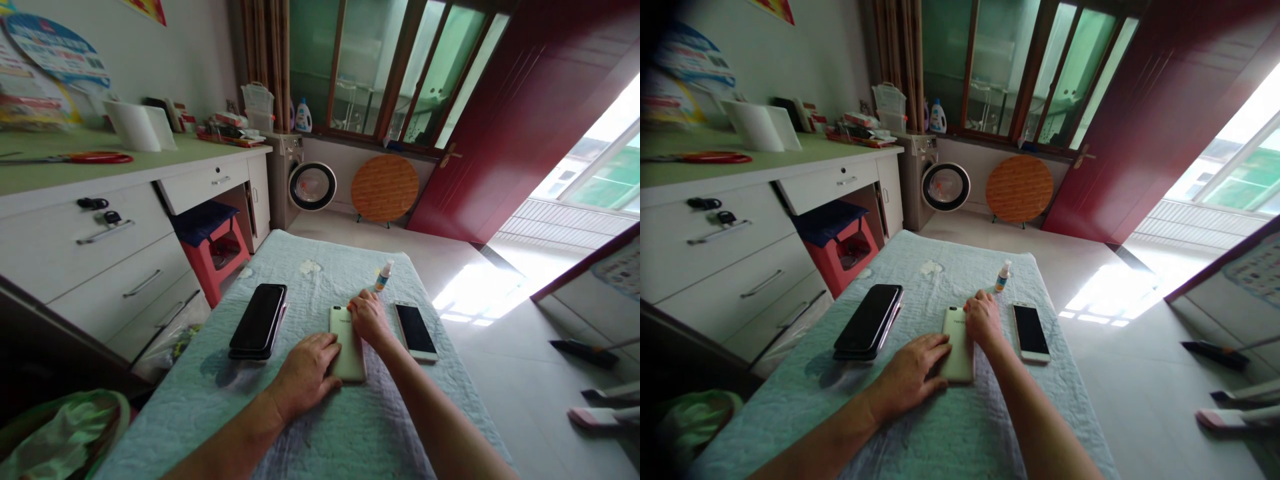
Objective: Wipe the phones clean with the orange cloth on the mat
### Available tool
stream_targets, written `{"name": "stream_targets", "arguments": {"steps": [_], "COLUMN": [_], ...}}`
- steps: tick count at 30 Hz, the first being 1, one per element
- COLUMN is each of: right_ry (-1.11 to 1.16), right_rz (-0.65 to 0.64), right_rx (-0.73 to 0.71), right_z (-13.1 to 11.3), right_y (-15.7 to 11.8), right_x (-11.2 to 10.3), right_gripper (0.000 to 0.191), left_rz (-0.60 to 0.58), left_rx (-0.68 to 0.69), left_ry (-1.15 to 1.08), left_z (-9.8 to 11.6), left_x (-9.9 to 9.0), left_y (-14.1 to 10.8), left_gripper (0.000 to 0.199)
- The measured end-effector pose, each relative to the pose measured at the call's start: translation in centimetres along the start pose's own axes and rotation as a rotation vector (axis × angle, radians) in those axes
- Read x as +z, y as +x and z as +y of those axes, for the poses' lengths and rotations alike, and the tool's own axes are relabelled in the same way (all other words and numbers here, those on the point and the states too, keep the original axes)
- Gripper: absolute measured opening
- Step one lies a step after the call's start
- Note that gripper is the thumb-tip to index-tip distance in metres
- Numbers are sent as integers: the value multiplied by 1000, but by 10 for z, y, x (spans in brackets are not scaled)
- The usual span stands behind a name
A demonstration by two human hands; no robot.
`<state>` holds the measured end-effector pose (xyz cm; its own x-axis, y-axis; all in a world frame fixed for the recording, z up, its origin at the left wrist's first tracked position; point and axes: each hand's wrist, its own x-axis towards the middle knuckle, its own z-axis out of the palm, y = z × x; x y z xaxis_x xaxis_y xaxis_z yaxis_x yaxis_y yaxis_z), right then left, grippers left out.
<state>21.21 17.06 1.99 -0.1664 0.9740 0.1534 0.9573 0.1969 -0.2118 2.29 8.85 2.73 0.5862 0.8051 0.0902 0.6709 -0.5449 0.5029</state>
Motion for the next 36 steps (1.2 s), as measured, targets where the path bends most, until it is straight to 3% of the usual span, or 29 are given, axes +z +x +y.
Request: {"name": "stream_targets", "arguments": {"steps": [9, 16, 29, 33, 36], "right_ry": [-22, -24, -52, -49, 35], "right_rz": [-146, -189, -141, -108, -43], "right_rx": [-73, -99, 68, 76, -24], "right_z": [-23, -35, 16, 17, 6], "right_y": [30, 33, 9, 3, 5], "right_x": [8, 7, -13, -19, -21], "right_gripper": [27, 25, 27, 25, 23], "left_rz": [-6, 9, 11, 9, 21], "left_rx": [-1, 6, -10, -1, 37], "left_ry": [-24, -27, 15, 12, 20], "left_z": [0, -2, 2, 0, 3], "left_x": [-1, 1, -1, -1, -1], "left_y": [1, 0, 0, 0, -1], "left_gripper": [58, 59, 53, 52, 45]}}
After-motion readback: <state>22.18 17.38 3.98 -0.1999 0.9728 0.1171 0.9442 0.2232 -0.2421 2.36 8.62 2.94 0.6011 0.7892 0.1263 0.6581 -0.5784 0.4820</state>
